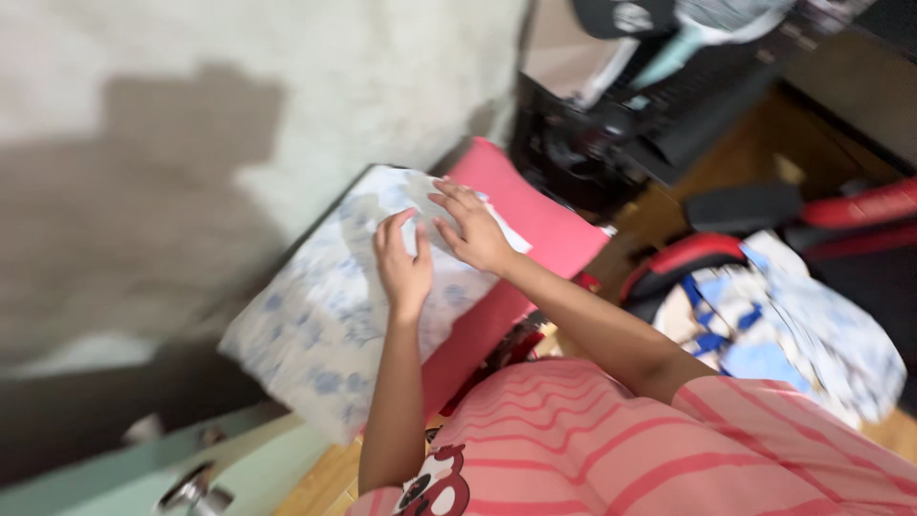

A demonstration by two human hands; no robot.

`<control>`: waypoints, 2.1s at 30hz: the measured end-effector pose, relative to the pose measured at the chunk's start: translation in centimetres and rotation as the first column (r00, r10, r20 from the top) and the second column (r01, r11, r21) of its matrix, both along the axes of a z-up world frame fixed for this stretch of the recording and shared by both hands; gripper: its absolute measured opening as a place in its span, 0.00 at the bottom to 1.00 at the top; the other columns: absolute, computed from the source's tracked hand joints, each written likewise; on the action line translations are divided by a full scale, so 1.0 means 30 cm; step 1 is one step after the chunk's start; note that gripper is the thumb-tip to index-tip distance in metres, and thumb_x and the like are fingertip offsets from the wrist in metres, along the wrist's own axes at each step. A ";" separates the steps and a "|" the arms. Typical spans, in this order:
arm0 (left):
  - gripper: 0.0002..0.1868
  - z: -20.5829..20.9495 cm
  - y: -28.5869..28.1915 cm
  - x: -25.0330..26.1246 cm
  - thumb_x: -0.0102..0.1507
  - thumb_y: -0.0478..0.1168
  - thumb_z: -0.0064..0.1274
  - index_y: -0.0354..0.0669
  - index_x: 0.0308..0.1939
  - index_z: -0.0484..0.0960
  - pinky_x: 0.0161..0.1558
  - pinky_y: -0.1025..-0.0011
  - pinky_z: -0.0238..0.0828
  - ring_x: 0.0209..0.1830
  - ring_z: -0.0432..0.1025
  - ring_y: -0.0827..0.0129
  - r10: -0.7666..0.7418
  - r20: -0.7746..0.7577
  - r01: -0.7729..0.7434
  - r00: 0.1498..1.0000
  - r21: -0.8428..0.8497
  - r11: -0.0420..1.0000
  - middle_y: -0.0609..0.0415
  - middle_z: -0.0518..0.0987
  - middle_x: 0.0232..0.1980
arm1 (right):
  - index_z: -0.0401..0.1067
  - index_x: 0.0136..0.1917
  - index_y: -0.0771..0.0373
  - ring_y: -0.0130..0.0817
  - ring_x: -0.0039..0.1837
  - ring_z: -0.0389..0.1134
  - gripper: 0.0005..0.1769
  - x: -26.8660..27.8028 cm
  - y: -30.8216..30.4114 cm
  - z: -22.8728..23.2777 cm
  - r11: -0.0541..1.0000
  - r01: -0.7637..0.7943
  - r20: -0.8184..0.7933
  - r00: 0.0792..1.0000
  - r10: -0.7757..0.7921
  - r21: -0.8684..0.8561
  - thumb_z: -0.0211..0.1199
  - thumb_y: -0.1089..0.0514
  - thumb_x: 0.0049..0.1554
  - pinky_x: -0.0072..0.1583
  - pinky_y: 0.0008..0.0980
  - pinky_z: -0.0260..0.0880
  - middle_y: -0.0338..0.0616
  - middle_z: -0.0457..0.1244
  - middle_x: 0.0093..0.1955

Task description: The person folds a light-colored patterned cloth by hand, repeatedly unfolding and refolding it to achieve a neat rectangular shape. The folded cloth is placed on a stack of pillows on a nearby surface.

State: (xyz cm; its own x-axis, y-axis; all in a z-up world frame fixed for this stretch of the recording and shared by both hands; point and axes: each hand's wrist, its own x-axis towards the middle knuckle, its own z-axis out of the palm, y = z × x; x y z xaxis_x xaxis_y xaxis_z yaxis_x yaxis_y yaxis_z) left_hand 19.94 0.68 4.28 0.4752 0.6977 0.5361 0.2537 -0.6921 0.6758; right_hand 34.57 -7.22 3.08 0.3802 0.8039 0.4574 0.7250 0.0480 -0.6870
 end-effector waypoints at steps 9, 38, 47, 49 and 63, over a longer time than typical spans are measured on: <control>0.09 -0.059 -0.451 0.454 0.71 0.37 0.50 0.43 0.56 0.77 0.51 0.71 0.77 0.52 0.75 0.68 -0.581 0.215 0.619 0.785 -0.276 0.735 0.53 0.75 0.55 | 0.73 0.58 0.67 0.38 0.59 0.70 0.12 0.173 -0.499 -0.048 0.866 0.443 -0.494 0.820 -0.289 0.231 0.54 0.67 0.62 0.61 0.34 0.73 0.47 0.66 0.62; 0.19 -1.138 -1.941 1.179 0.58 0.42 0.57 0.45 0.53 0.82 0.50 0.64 0.76 0.48 0.79 0.58 -0.893 -0.449 0.679 0.022 -0.649 0.343 0.48 0.83 0.49 | 0.71 0.62 0.66 0.34 0.49 0.73 0.20 0.506 -2.227 -1.096 0.473 0.720 -0.832 -0.267 -0.487 -0.508 0.58 0.60 0.56 0.49 0.35 0.74 0.43 0.70 0.51; 0.20 -1.391 -2.051 1.352 0.58 0.42 0.58 0.48 0.54 0.81 0.53 0.63 0.75 0.48 0.78 0.60 -0.883 -0.457 0.659 -0.103 -0.697 0.284 0.49 0.81 0.52 | 0.66 0.70 0.69 0.45 0.59 0.69 0.34 0.724 -2.380 -1.400 -0.138 0.698 -0.409 -0.555 -0.725 -0.703 0.65 0.60 0.51 0.59 0.37 0.70 0.57 0.67 0.58; 0.21 -1.445 -2.048 1.351 0.57 0.42 0.58 0.50 0.55 0.81 0.53 0.63 0.75 0.48 0.78 0.59 -0.859 -0.492 0.659 -0.139 -0.693 0.291 0.50 0.80 0.53 | 0.63 0.72 0.72 0.50 0.61 0.67 0.36 0.740 -2.379 -1.471 -0.157 0.645 -0.334 -0.569 -0.751 -0.748 0.68 0.59 0.53 0.60 0.37 0.69 0.64 0.65 0.60; 0.27 -1.030 -2.089 1.417 0.56 0.38 0.62 0.45 0.59 0.75 0.61 0.55 0.65 0.60 0.67 0.45 -0.905 -0.411 0.946 0.107 -0.237 0.220 0.45 0.75 0.59 | 0.80 0.49 0.66 0.24 0.39 0.63 0.09 0.843 -2.355 -1.088 0.243 0.881 -0.696 -0.125 -0.708 -0.406 0.69 0.62 0.54 0.42 0.28 0.66 0.40 0.66 0.36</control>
